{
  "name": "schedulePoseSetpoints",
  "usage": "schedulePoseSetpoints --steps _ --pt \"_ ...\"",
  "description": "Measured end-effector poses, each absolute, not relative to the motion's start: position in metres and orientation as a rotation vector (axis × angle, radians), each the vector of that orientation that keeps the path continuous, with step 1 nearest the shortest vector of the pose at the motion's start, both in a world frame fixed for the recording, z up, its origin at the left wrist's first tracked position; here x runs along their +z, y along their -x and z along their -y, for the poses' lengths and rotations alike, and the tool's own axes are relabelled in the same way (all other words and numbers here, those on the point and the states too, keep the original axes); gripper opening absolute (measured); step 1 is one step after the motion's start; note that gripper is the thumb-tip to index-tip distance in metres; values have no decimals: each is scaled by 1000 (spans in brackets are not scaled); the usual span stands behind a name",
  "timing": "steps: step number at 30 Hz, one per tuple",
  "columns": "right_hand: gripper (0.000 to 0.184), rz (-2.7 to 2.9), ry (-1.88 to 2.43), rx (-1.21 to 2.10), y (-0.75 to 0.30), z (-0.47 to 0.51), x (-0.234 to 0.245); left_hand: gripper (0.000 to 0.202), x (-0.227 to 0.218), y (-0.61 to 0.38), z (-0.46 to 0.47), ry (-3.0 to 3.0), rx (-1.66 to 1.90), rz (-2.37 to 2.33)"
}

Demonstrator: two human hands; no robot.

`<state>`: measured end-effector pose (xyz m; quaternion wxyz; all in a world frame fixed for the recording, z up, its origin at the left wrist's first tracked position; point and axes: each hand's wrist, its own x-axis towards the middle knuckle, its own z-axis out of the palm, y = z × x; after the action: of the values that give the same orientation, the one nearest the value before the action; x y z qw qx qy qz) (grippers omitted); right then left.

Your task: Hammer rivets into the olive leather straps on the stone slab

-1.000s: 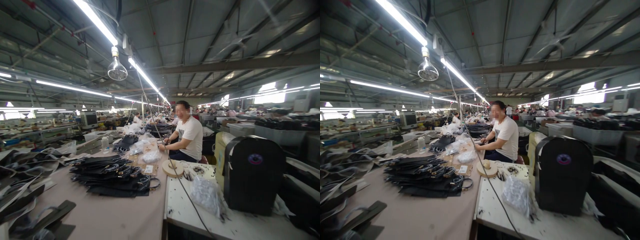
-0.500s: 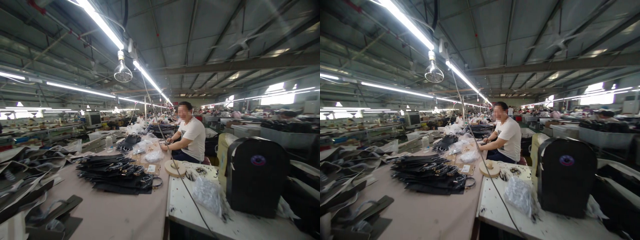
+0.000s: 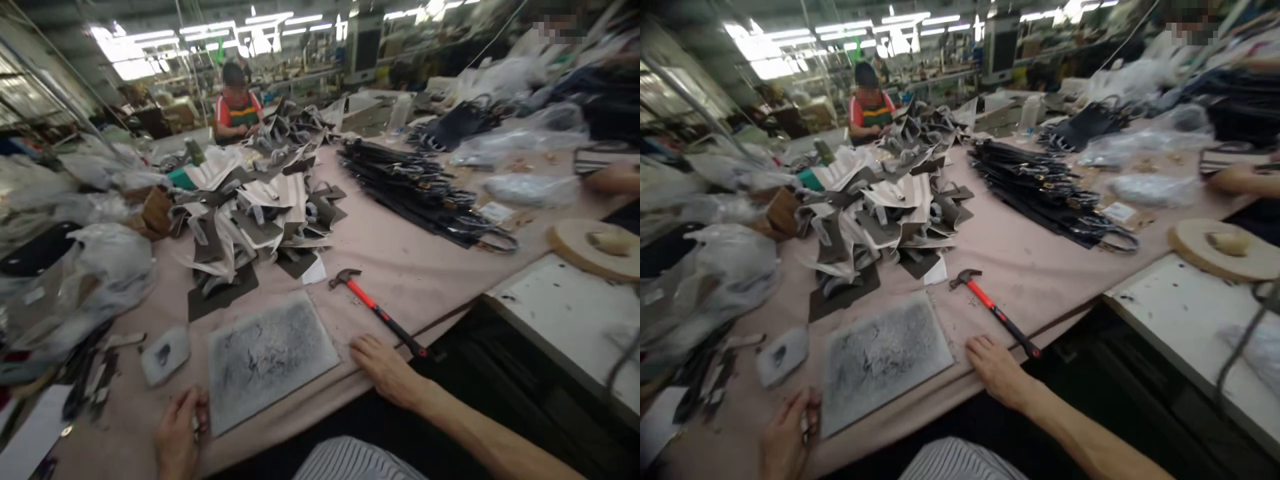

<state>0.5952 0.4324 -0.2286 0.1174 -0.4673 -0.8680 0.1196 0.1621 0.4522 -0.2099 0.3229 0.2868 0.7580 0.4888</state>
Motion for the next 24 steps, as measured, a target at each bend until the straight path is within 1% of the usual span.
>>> schedulePoseSetpoints --steps 4,7,10,14,17,19,22,24 --pt "28 2496 1526 303 -639 -418 -199 46 -227 -149 -443 -551 1370 -1858" --pt "25 2348 1590 251 -631 -436 -189 49 -233 -153 -450 -558 1419 -1848" --pt "27 2236 1611 235 -601 -478 -200 51 -235 -152 -450 -583 1381 -1877" --pt "29 2093 1795 134 -583 -525 -214 57 -237 -146 -444 -709 1234 -1979" --pt "29 2001 1898 75 -596 -533 -214 57 -231 -146 -445 -883 1063 -2130" --pt "29 1965 1929 51 -604 -530 -213 54 -224 -148 -448 -1037 937 -2213" --pt "30 1959 1836 67 -593 -522 -216 48 -214 -154 -454 -1203 863 -2229" --pt "33 1959 1708 193 -569 -517 -222 47 -211 -159 -457 -1221 873 -2220"
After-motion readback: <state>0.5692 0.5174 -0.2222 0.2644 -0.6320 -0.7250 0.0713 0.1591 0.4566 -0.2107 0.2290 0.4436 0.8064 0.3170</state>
